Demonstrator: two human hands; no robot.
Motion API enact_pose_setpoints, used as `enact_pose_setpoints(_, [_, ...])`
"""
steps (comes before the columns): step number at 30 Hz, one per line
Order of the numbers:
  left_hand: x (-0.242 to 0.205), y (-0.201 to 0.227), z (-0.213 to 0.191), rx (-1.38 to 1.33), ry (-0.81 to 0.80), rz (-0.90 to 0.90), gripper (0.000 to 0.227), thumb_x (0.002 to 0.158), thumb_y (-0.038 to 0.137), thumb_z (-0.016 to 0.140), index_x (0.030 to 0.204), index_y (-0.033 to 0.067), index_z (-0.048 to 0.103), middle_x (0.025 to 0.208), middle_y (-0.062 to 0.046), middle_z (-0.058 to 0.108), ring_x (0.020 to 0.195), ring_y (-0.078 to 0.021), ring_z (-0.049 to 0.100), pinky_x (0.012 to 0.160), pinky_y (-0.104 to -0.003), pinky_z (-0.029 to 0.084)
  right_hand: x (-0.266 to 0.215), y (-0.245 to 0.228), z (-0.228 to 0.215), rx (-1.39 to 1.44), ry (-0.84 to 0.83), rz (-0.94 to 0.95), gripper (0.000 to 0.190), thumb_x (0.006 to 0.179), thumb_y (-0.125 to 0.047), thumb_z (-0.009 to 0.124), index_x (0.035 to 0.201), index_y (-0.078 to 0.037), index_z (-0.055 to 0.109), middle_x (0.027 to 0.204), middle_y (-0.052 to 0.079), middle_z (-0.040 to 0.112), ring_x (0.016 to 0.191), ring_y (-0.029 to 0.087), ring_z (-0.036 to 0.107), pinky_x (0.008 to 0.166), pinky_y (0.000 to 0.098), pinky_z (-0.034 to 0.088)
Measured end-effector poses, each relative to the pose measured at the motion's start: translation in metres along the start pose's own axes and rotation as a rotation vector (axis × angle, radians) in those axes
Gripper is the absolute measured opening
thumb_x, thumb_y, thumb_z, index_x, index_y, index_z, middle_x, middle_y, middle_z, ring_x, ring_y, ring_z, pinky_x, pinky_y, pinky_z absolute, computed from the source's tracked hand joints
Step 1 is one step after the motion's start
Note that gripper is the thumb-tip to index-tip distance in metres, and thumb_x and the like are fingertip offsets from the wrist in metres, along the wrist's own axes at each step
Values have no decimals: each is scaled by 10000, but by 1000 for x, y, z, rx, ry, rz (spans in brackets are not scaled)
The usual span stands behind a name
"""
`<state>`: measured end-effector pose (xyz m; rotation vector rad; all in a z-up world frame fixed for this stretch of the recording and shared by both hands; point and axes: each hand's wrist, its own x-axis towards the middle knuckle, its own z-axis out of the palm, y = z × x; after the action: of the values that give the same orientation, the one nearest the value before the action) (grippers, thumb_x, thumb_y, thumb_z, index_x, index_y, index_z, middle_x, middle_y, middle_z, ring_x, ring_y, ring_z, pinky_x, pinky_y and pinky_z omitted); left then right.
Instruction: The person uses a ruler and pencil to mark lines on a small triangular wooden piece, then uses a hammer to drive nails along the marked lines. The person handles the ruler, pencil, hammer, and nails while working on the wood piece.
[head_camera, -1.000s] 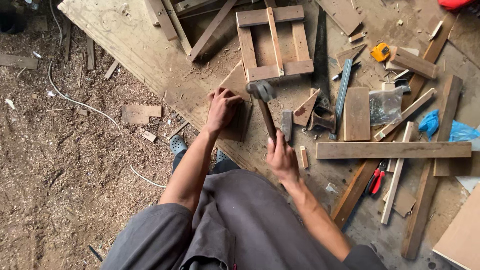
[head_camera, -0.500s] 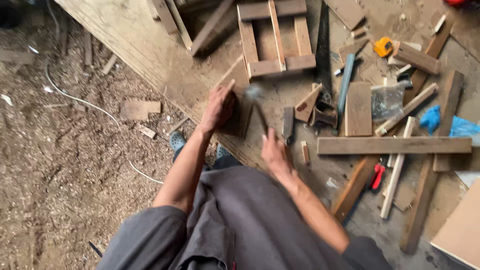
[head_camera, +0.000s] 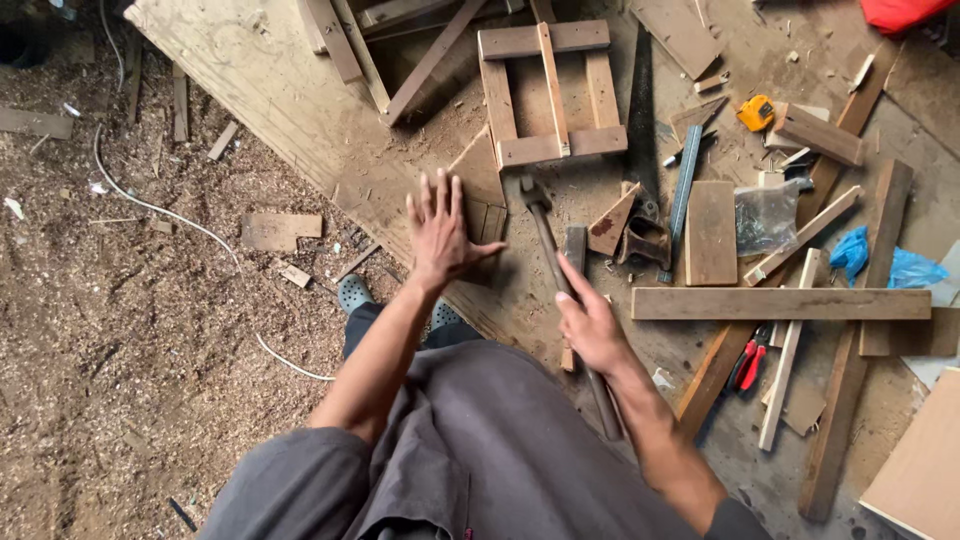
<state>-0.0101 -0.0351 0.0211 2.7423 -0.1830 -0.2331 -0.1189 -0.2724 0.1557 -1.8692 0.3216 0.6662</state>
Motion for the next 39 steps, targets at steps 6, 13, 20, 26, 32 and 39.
enact_pose_setpoints(6, [3, 15, 8, 14, -49, -120, 1546, 561, 795, 836, 1632, 21, 34, 1679, -317, 8, 1553, -513, 62, 1192, -682, 152, 1, 28, -2, 370, 1, 61, 653, 1008, -85, 459, 1628, -206, 292, 600, -21, 461, 438, 68, 415, 378, 249, 385])
enact_pose_setpoints(13, [18, 13, 10, 116, -173, -100, 1551, 556, 808, 859, 1619, 49, 23, 1638, -343, 65, 1486, -544, 145, 1112, -708, 249, -2, 21, -21, 483, -99, 132, 607, 981, -132, 491, 1581, -160, 405, 632, 28, 521, 467, 90, 466, 405, 245, 431])
enact_pose_setpoints(20, [7, 6, 11, 86, 32, -38, 1555, 505, 781, 858, 1606, 20, 68, 1655, -303, 153, 1502, -490, 213, 1125, -637, 311, 14, -1, -34, 786, -183, -341, 435, 1001, -232, 578, 1317, 63, 539, 1055, 193, 716, 990, 234, 748, 758, 333, 594])
enact_pose_setpoints(26, [19, -34, 19, -105, -28, 57, 1233, 770, 552, 821, 1596, 15, 81, 1606, -212, 306, 1358, -425, 365, 1032, -603, 336, 54, -12, -20, -235, 304, -681, 324, 1022, -330, 668, 1129, -25, 696, 804, 65, 746, 682, 137, 745, 546, 294, 573])
enact_pose_setpoints(32, [18, -72, 13, -327, 124, 139, 945, 943, 274, 699, 1704, 30, 194, 1460, -199, 547, 1296, -354, 502, 1185, -494, 397, 103, -42, -16, -612, 469, -797, 326, 1068, -364, 658, 913, -80, 696, 637, 33, 679, 460, 158, 624, 424, 309, 498])
enact_pose_setpoints(39, [2, -58, -17, -175, 26, 143, 1127, 677, 532, 878, 1548, 44, 356, 1473, -158, 490, 1382, -332, 389, 1156, -497, 207, 147, -103, 0, -719, 290, -878, 275, 1065, -283, 591, 917, -57, 639, 512, -37, 482, 353, 100, 442, 344, 305, 356])
